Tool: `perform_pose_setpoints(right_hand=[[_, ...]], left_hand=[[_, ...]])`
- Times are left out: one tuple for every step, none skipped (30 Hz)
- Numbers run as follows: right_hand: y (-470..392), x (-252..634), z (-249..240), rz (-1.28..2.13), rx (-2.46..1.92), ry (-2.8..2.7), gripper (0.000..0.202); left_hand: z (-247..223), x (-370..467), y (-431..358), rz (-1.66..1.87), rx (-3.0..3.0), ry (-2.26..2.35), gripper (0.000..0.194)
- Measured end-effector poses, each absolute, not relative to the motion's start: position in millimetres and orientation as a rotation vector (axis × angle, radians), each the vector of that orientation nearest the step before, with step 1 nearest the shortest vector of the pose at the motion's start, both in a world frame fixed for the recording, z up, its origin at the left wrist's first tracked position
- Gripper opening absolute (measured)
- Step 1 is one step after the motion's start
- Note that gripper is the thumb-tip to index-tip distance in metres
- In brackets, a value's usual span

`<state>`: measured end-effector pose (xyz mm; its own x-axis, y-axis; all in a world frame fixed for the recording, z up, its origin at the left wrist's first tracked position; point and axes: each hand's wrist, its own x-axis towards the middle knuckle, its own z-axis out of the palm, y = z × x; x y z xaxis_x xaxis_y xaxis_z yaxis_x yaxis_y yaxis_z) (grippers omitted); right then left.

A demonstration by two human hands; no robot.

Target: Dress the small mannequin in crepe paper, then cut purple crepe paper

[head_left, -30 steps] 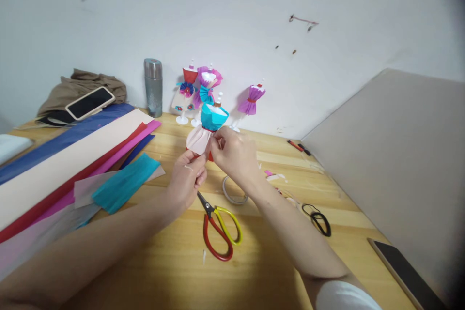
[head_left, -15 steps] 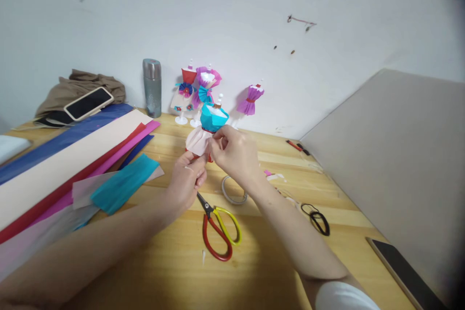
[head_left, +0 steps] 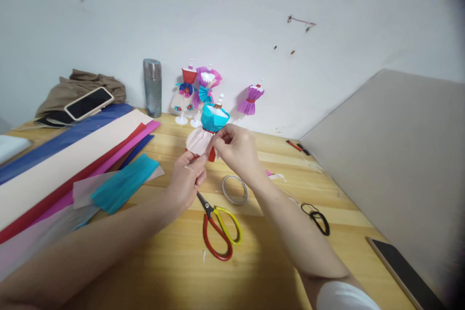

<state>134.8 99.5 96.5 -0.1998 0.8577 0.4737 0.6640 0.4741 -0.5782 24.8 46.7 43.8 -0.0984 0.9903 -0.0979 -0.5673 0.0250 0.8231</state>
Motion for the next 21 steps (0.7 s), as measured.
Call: perform_pose_setpoints(right_hand=[[100.4,134.8,96.5,0.35,-1.25,-1.92,0.01],[101.0,134.7,96.7,0.372,-1.239,-1.898,0.01],[101.3,134.3,97.0,0.388,-1.23,-1.879,0.01],[101.3,133.8,97.4,0.403,-1.223,-1.864,0.01],[101.0,133.3,97.8,0.42,-1.219,-1.851,0.01],[100.6,132.7,98.1,0.443,-1.219,-1.845,0.01],[100.0,132.2,98.2,0.468,-1.219,-1.843,0.01],[99.5,131.7,98.2,0.491,-1.218,-1.844,0.01],[98.9,131.4,98.0,0.506,-1.213,-1.848,0.011],[98.4,131.2,97.7,0.517,-1.206,-1.853,0.011],[97.9,131.3,97.4,0.521,-1.199,-1.859,0.011],[97.6,131.4,97.0,0.521,-1.194,-1.865,0.012],[97.4,131.7,96.7,0.519,-1.192,-1.868,0.012],[97.1,132.1,96.5,0.522,-1.193,-1.874,0.013],[96.8,132.6,96.4,0.529,-1.191,-1.882,0.014],[96.4,133.0,96.3,0.539,-1.185,-1.89,0.015],[96.0,133.4,96.4,0.55,-1.177,-1.896,0.015],[95.4,133.7,96.4,0.561,-1.171,-1.902,0.016],[94.7,134.0,96.5,0.567,-1.167,-1.904,0.016],[94.0,134.2,96.5,0.566,-1.165,-1.905,0.016],[93.2,134.4,96.4,0.561,-1.163,-1.905,0.016]], left_hand=[[43.7,25.0,46.8,1.477,0.65,0.872,0.015],[43.6,25.2,46.8,1.481,0.649,0.874,0.014],[43.6,25.4,46.7,1.485,0.65,0.872,0.013],[43.5,25.6,46.6,1.489,0.652,0.869,0.012],[43.5,25.7,46.4,1.488,0.657,0.868,0.011],[43.5,25.8,46.2,1.486,0.66,0.869,0.011],[43.5,25.8,45.9,1.479,0.662,0.872,0.013],[43.6,25.9,45.7,1.472,0.663,0.877,0.016],[43.7,26.0,45.4,1.465,0.662,0.88,0.019],[43.9,26.1,45.2,1.46,0.66,0.884,0.022],[44.1,26.1,45.0,1.46,0.656,0.886,0.024],[44.2,26.1,44.9,1.462,0.654,0.887,0.025],[44.4,26.1,44.8,1.464,0.655,0.888,0.026],[44.5,26.0,44.8,1.465,0.657,0.888,0.026],[44.6,25.9,44.8,1.463,0.659,0.887,0.027],[44.7,25.8,44.7,1.462,0.661,0.885,0.028],[44.8,25.7,44.7,1.461,0.663,0.881,0.028],[44.9,25.7,44.7,1.461,0.663,0.878,0.028],[45.0,25.8,44.6,1.463,0.661,0.875,0.028],[45.0,26.0,44.7,1.464,0.658,0.874,0.027],[45.1,26.2,44.7,1.466,0.656,0.872,0.026]])
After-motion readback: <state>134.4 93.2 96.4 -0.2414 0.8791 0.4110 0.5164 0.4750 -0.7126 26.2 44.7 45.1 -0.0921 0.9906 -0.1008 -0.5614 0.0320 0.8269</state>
